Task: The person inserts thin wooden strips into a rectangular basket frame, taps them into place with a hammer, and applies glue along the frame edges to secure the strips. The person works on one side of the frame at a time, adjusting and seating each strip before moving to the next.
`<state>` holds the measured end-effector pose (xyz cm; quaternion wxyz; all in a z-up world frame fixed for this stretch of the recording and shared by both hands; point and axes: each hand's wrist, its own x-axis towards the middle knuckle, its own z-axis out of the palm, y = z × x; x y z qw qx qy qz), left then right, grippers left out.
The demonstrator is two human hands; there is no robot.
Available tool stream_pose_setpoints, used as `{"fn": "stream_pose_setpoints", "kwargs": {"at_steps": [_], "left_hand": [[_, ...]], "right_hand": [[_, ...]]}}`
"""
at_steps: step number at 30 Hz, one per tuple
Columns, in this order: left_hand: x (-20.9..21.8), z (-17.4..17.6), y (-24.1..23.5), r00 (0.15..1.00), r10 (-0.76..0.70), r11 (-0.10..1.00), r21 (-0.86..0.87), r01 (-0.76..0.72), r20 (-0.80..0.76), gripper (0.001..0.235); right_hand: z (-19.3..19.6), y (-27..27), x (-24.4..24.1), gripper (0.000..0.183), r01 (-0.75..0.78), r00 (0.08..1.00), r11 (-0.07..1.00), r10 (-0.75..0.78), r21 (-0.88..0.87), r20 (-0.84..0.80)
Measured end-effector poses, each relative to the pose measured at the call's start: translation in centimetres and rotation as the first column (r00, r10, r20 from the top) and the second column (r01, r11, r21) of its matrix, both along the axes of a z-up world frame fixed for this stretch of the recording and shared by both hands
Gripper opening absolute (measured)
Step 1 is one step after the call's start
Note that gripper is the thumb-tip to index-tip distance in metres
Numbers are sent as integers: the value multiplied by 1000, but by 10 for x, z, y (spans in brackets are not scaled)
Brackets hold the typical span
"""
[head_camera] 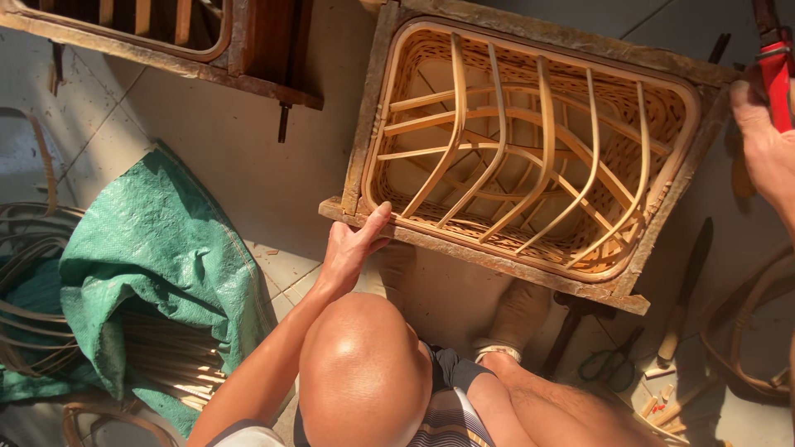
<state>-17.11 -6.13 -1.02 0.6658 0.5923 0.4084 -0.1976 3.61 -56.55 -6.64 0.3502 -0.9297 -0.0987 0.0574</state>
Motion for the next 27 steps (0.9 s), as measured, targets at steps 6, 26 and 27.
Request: {"fn": "stream_pose_setpoints", "kwargs": {"at_steps": [6, 26, 27], "left_hand": [[51, -6, 16, 986, 39, 996, 71, -50, 162, 54], [230, -87, 25, 778, -207, 966, -4, 260, 594, 63], [240, -92, 21, 755, -239, 954, 4, 299, 610, 56]], "right_hand": [[-61, 5, 20, 26, 42, 978, 959, -97, -280, -187], [62, 100, -227, 39, 503, 831, 864, -484, -1, -273], [63, 105, -234, 41, 548, 789, 836, -512, 13, -339]]}}
